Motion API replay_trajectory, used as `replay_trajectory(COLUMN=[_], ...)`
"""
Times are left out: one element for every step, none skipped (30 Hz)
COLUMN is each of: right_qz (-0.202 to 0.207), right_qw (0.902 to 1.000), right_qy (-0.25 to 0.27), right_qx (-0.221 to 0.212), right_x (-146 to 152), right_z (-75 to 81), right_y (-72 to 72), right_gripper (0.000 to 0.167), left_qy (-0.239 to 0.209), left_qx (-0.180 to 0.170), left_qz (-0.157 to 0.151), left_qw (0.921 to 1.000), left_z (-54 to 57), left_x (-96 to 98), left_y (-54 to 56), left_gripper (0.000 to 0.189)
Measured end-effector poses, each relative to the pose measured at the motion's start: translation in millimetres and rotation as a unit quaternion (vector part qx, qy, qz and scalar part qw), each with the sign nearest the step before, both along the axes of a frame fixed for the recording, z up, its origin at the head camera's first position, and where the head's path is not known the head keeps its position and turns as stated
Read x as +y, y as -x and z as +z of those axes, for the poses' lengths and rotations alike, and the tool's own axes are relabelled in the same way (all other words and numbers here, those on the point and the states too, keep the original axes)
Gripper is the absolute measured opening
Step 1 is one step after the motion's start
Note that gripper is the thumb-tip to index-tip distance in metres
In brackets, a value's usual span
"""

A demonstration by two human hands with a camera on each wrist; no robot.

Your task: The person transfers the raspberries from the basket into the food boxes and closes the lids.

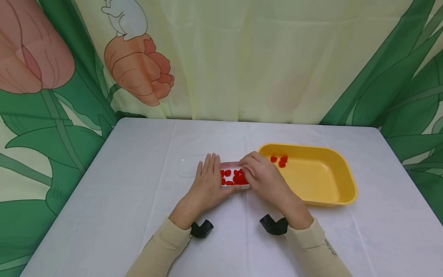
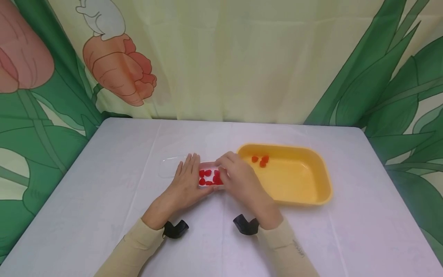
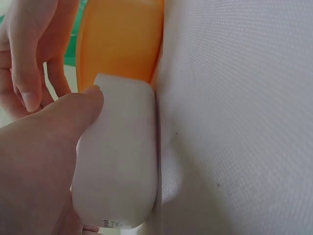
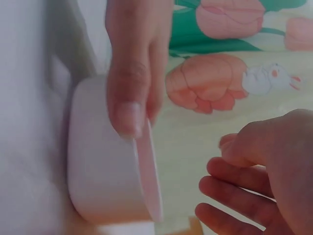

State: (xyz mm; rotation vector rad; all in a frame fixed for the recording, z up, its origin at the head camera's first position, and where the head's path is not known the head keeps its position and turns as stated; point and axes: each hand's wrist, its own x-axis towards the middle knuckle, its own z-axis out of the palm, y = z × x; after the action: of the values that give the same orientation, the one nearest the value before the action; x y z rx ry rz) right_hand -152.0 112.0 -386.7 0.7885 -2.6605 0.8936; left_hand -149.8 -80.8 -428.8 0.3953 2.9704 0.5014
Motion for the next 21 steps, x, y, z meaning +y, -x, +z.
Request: replay_trajectory(right_qz=[-0.006,-0.013,-0.02,-0.027,-0.033,-0.039,-0.044,-0.051,-0.057,-0.063,-0.069,-0.073,-0.078,-0.084,-0.089,-0.094,-0.1,-0.105,-0.11,-0.117,-0.123], right_qw=[0.9999,0.9997,0.9994,0.999,0.9987,0.9983,0.998,0.9976,0.9972,0.9968,0.9963,0.9959,0.9955,0.9951,0.9947,0.9942,0.9937,0.9932,0.9926,0.9919,0.9912], right_qy=[0.01,0.02,0.028,0.035,0.039,0.043,0.045,0.046,0.046,0.048,0.05,0.052,0.052,0.052,0.052,0.052,0.051,0.051,0.05,0.049,0.048], right_qx=[0.0,-0.001,0.0,0.002,0.004,0.006,0.008,0.008,0.008,0.007,0.007,0.007,0.006,0.005,0.003,0.002,0.0,-0.003,-0.005,-0.009,-0.012], right_x=[3.2,6.7,10.2,13.7,17.1,20.3,23.4,26.3,29.0,31.5,34.0,36.3,38.5,40.6,42.5,44.4,46.2,47.7,49.1,50.4,51.6], right_z=[1.2,2.4,3.4,4.3,4.8,5.2,5.5,5.7,5.7,5.9,6.0,6.2,6.2,6.4,6.4,6.6,6.7,7.0,7.1,7.2,7.3], right_y=[0.3,0.7,1.3,2.0,2.8,3.8,4.7,5.3,6.1,6.7,7.4,8.2,8.9,9.6,10.3,11.0,11.6,11.9,12.0,12.1,12.2], right_gripper=[0.015,0.014,0.014,0.013,0.013,0.013,0.012,0.012,0.012,0.012,0.013,0.014,0.014,0.015,0.016,0.016,0.017,0.017,0.017,0.018,0.018], left_qy=[0.0,-0.001,-0.001,-0.003,-0.004,-0.004,-0.003,-0.003,-0.002,-0.001,0.0,0.0,0.001,0.001,0.002,0.001,0.0,0.0,0.0,0.0,-0.001], left_qx=[0.001,0.001,-0.001,-0.002,-0.004,-0.006,-0.009,-0.011,-0.013,-0.015,-0.015,-0.015,-0.016,-0.016,-0.015,-0.014,-0.014,-0.013,-0.013,-0.012,-0.012], left_qz=[0.0,0.0,0.0,0.001,0.003,0.004,0.005,0.006,0.006,0.007,0.007,0.007,0.008,0.008,0.008,0.009,0.009,0.009,0.009,0.009,0.009], left_qw=[1.0,1.0,1.0,1.0,1.0,1.0,0.9999,0.9999,0.9999,0.9999,0.9999,0.9999,0.9998,0.9998,0.9998,0.9999,0.9999,0.9999,0.9999,0.9999,0.9999], left_z=[0.1,0.3,0.6,0.7,0.7,0.7,0.5,0.5,0.3,0.0,-0.2,-0.2,-0.4,-0.3,-0.6,-0.9,-1.2,-1.3,-1.7,-2.0,-2.2], left_x=[0.3,0.5,0.7,0.8,1.0,1.0,1.0,0.9,0.9,0.9,0.8,0.7,0.7,0.5,0.4,0.2,0.1,-0.1,-0.2,-0.2,-0.2], left_y=[0.2,0.3,0.5,0.7,0.8,0.9,0.9,0.7,0.7,0.5,0.4,0.4,0.3,0.3,0.4,0.6,0.8,0.9,1.1,1.2,1.4], left_gripper=[0.111,0.111,0.111,0.111,0.111,0.111,0.111,0.111,0.112,0.112,0.112,0.112,0.112,0.112,0.112,0.112,0.111,0.111,0.112,0.112,0.112])
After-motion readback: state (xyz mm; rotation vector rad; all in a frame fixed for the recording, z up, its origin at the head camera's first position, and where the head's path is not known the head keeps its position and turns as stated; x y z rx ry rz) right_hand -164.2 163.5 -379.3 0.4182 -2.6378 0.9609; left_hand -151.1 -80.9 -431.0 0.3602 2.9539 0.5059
